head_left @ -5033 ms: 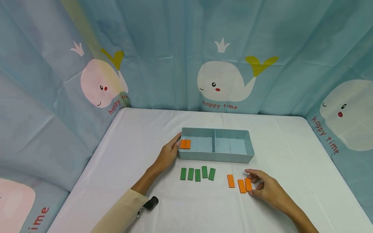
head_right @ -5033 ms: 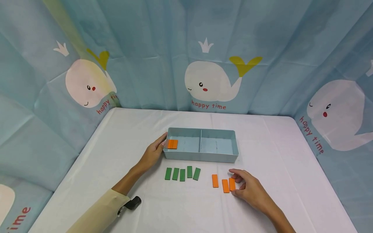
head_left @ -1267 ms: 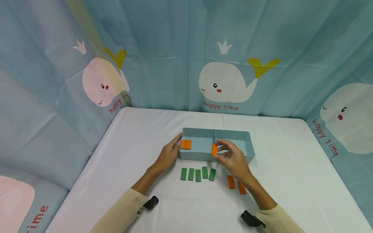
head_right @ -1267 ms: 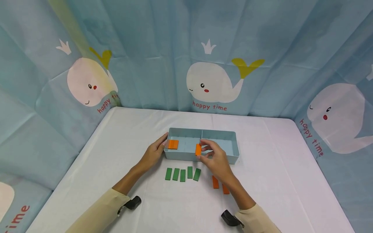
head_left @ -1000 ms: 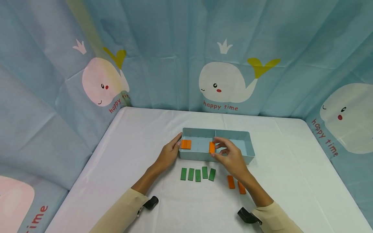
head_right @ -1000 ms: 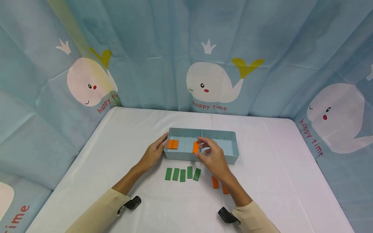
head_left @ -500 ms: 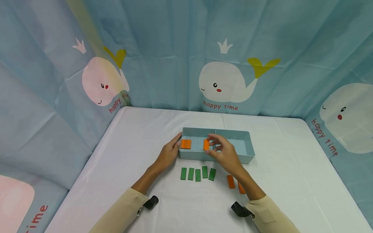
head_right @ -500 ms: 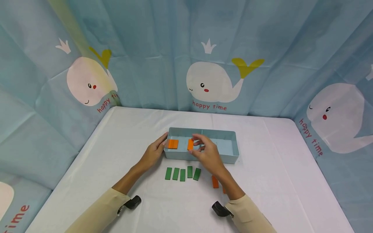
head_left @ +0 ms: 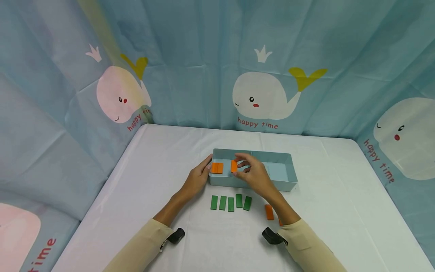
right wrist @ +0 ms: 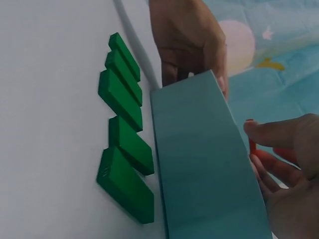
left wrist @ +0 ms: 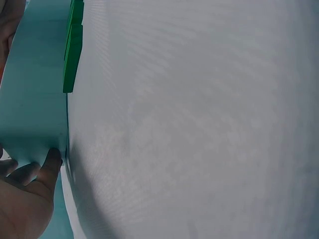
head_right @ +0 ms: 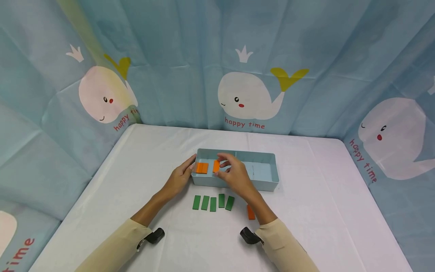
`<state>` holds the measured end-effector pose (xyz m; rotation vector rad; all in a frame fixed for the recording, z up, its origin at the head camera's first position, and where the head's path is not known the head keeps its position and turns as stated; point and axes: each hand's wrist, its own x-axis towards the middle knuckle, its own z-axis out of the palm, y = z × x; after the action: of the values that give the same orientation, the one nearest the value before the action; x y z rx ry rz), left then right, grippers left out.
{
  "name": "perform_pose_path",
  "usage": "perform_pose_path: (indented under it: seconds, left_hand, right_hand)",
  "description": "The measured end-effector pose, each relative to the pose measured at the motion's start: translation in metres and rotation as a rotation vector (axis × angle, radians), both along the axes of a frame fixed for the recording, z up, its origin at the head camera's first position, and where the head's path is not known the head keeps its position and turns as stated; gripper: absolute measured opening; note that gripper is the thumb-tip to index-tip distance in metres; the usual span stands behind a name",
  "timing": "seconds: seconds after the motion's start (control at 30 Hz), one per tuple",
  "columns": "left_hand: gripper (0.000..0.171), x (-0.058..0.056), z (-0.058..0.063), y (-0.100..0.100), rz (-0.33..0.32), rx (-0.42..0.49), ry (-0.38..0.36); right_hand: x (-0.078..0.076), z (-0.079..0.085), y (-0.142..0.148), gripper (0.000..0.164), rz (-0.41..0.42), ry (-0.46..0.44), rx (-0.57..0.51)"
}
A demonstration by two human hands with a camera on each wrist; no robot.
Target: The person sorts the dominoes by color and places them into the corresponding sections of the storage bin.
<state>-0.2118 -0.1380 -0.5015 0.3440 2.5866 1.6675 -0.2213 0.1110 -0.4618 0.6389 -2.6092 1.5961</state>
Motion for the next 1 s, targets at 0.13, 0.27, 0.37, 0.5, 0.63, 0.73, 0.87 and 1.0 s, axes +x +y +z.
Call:
perform_pose_path:
  seconds: [0.13,0.27,0.37,0.5,0.63,0.73,0.87,1.0]
  left_hand:
    - [0.053,-0.001,-0.001,0.001,0.007,-0.005,0.005]
    - [0.053,-0.001,-0.001,0.001,0.004,-0.006,0.02]
    - [0.053,-0.001,-0.001,0.001,0.001,-0.005,0.025]
    - [0.053,0.0,-0.001,0.002,0.0,-0.006,0.025]
    - [0.053,0.0,0.0,0.002,0.003,-0.011,0.022]
    - [0.053,0.0,0.0,0.002,0.006,-0.014,0.02]
    - [0.052,0.0,0.0,0.002,0.01,-0.019,0.017]
    - [0.053,0.001,0.0,0.002,0.011,-0.02,0.013]
  right_hand:
    - [-0.003,0.002,-0.004,0.06,0.011,-0.019,0.023]
    - [-0.006,0.005,-0.009,0.062,0.02,-0.031,0.039]
    - [-0.01,0.006,-0.012,0.062,0.025,-0.054,0.046]
    - [-0.015,0.005,-0.015,0.062,0.033,-0.076,0.075]
    - [-0.018,0.005,-0.018,0.061,0.038,-0.07,0.123]
    - [-0.02,0.005,-0.021,0.061,0.042,-0.064,0.149]
    - [-0.024,0.006,-0.026,0.061,0.048,-0.054,0.186]
    - [-0.028,0.005,-0.033,0.059,0.048,-0.044,0.227]
